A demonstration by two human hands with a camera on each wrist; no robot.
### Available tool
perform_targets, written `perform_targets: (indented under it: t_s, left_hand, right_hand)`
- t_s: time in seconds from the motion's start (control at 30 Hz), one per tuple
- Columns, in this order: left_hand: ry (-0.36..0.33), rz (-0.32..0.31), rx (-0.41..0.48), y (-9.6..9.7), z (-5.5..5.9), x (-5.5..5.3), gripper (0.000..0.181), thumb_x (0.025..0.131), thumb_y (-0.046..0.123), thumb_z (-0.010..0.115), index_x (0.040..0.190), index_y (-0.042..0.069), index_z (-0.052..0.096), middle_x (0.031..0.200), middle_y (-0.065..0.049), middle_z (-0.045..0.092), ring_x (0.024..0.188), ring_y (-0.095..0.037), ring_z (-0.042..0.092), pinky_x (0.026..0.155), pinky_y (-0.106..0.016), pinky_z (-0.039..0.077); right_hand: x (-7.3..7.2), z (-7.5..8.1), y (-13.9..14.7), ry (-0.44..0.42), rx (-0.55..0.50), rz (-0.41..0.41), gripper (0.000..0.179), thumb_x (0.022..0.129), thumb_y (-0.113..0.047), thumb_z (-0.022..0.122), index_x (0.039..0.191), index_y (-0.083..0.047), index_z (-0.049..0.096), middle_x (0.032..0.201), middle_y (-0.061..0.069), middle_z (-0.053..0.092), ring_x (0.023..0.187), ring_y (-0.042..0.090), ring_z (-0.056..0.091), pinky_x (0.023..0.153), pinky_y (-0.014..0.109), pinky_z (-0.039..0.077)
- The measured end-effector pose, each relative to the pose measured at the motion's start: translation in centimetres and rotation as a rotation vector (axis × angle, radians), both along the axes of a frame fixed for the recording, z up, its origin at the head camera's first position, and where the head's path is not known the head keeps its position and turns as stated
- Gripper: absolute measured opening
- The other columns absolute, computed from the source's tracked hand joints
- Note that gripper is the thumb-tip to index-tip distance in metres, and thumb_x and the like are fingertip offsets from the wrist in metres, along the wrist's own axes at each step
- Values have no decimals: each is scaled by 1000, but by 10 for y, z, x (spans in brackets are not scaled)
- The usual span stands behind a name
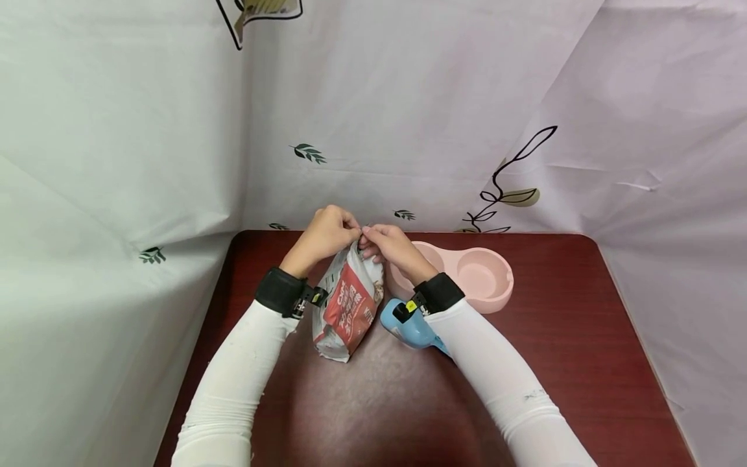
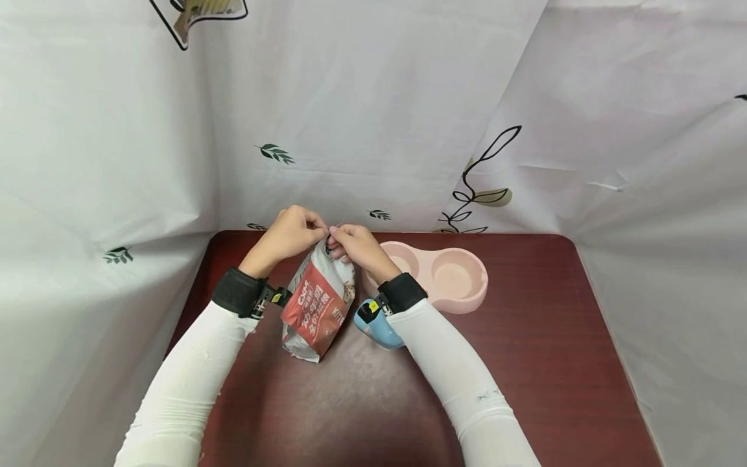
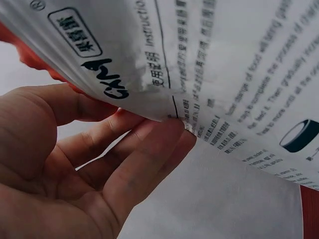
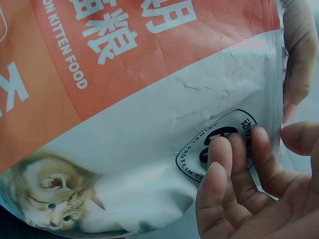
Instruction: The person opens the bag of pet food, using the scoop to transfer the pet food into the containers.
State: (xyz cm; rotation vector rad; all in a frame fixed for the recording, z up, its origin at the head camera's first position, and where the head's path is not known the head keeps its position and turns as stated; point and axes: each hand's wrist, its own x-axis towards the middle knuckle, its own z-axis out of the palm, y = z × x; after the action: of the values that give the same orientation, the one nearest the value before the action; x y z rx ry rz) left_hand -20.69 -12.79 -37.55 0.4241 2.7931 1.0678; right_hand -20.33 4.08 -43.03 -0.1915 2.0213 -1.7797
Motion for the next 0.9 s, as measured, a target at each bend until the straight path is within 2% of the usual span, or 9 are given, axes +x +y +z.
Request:
perform_targets:
  t_s: [0.17, 0.3, 0.5, 0.77, 0.9]
  left_hand:
    - [17, 4, -9, 2, 1, 0, 18, 84, 9, 61, 75, 7, 78, 77, -7, 72, 59, -21, 52, 51, -27, 38]
    - [18, 36, -8, 3, 0, 0, 16, 82, 11, 65, 71, 9, 77, 75, -6, 72, 61, -21, 54, 52, -28, 39]
    - [11, 55, -22, 0, -2, -1, 17, 79, 15, 68, 66, 8, 76, 69, -5, 70, 59, -21, 54, 49, -28, 38]
    - [25, 29, -32, 2, -1, 0, 19, 80, 6, 62, 65, 3, 73, 67, -6, 68, 56, -21, 52, 51, -29, 39]
    - [51, 26, -36, 4, -1, 1, 20, 79, 5, 61, 61, 5, 71, 62, -5, 65, 55, -21, 51, 51, -29, 38]
  right_hand:
    - [-3, 4, -2, -57, -25, -14, 32, 103, -22, 44, 94, 1, 63, 87, 11, 62, 80, 22, 62, 63, 27, 49]
    - [-4, 6, -4, -87, -48, -23, 27, 101, -16, 43, 91, 0, 63, 87, 7, 62, 85, 25, 62, 66, 28, 50]
    - [-5, 0, -7, -56, -71, -33, 26, 101, -12, 45, 89, 4, 62, 92, 8, 62, 91, 24, 62, 71, 29, 53]
    - [-5, -5, -9, -64, -90, -67, 23, 97, -8, 45, 84, 4, 60, 93, 8, 62, 86, 17, 61, 72, 26, 53]
    - [-4, -5, -10, -54, -85, -89, 23, 96, -8, 45, 81, 4, 58, 92, 8, 60, 86, 17, 60, 78, 32, 53]
